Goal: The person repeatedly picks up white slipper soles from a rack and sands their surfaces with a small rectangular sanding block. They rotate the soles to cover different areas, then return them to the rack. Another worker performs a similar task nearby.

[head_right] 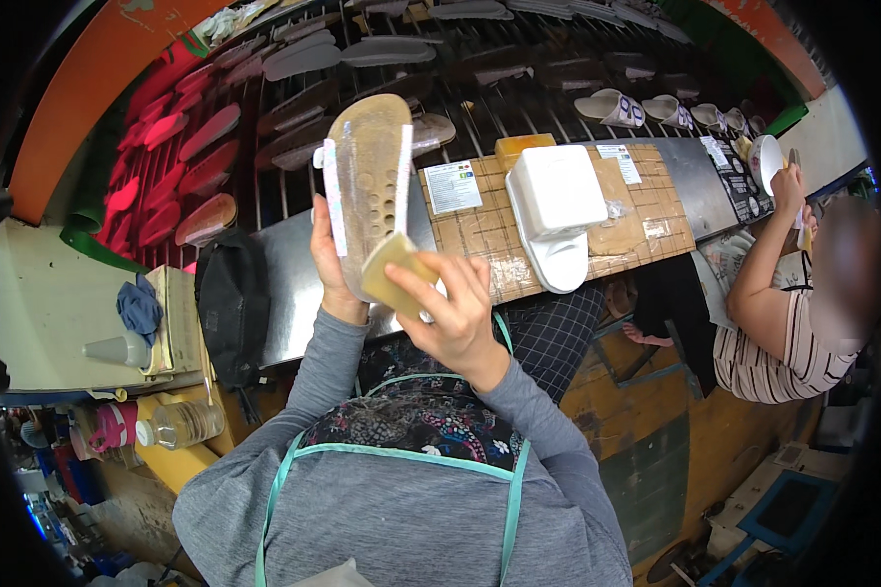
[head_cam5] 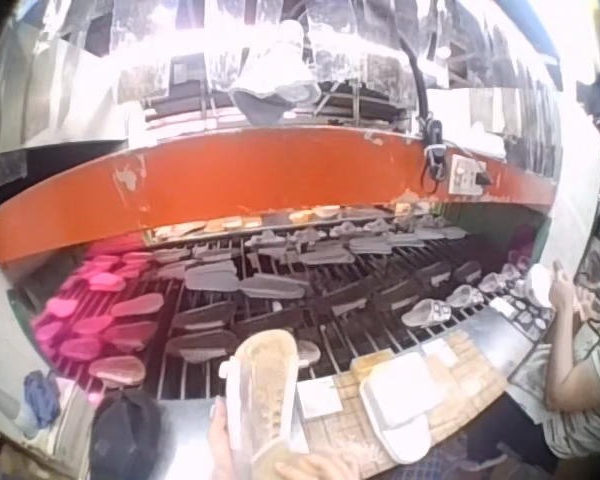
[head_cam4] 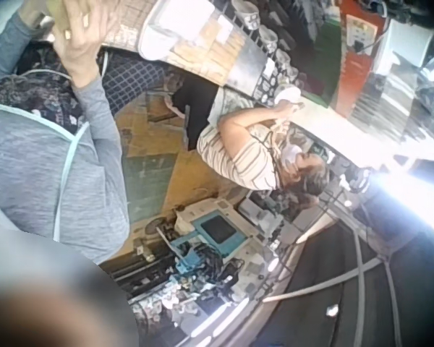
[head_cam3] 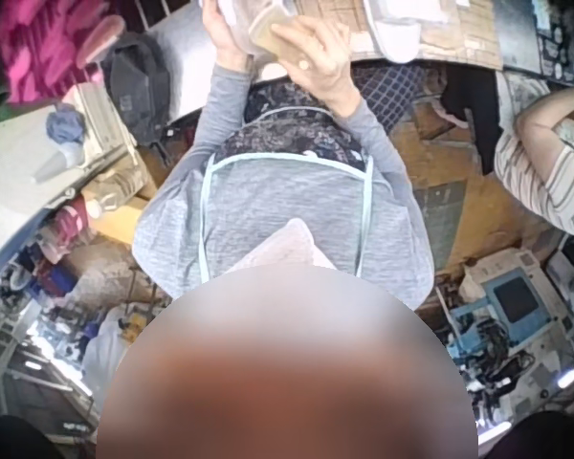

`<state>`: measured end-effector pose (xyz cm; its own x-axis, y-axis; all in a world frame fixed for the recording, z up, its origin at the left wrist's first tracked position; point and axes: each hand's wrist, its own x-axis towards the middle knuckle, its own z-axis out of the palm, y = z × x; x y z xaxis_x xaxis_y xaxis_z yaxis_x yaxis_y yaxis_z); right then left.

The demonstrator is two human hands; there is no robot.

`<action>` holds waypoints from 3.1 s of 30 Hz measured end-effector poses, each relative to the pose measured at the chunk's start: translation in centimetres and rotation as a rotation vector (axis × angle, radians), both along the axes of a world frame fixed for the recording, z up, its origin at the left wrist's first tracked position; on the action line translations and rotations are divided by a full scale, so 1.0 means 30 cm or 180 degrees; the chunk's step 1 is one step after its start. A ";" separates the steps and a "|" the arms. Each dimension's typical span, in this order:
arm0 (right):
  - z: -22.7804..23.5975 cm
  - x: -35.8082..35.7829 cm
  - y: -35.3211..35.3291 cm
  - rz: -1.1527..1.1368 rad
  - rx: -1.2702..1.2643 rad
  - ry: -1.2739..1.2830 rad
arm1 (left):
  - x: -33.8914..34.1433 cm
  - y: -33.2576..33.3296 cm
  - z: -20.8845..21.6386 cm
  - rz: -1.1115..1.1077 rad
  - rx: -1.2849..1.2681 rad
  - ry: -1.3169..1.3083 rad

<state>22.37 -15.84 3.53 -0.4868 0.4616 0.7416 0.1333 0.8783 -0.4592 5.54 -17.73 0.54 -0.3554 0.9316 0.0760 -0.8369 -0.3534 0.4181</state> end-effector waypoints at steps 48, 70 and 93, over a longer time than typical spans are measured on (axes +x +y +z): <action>-0.019 0.042 0.082 0.0887 -0.1204 0.0977 | 0.082 -0.041 0.054 -0.0200 -0.1183 0.0768; -0.044 0.083 0.031 0.1068 -0.1698 0.0482 | 0.077 0.060 0.131 0.0221 -0.1341 0.1048; -0.078 -0.004 -0.037 0.0676 -0.1546 0.0874 | -0.085 0.047 0.168 0.2648 -0.0614 0.0912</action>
<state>22.26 -16.95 1.20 -0.4259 0.6930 0.5817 -0.2029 0.5534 -0.8078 2.97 -16.32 5.58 -0.9120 0.3875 0.1343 -0.1965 -0.7004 0.6861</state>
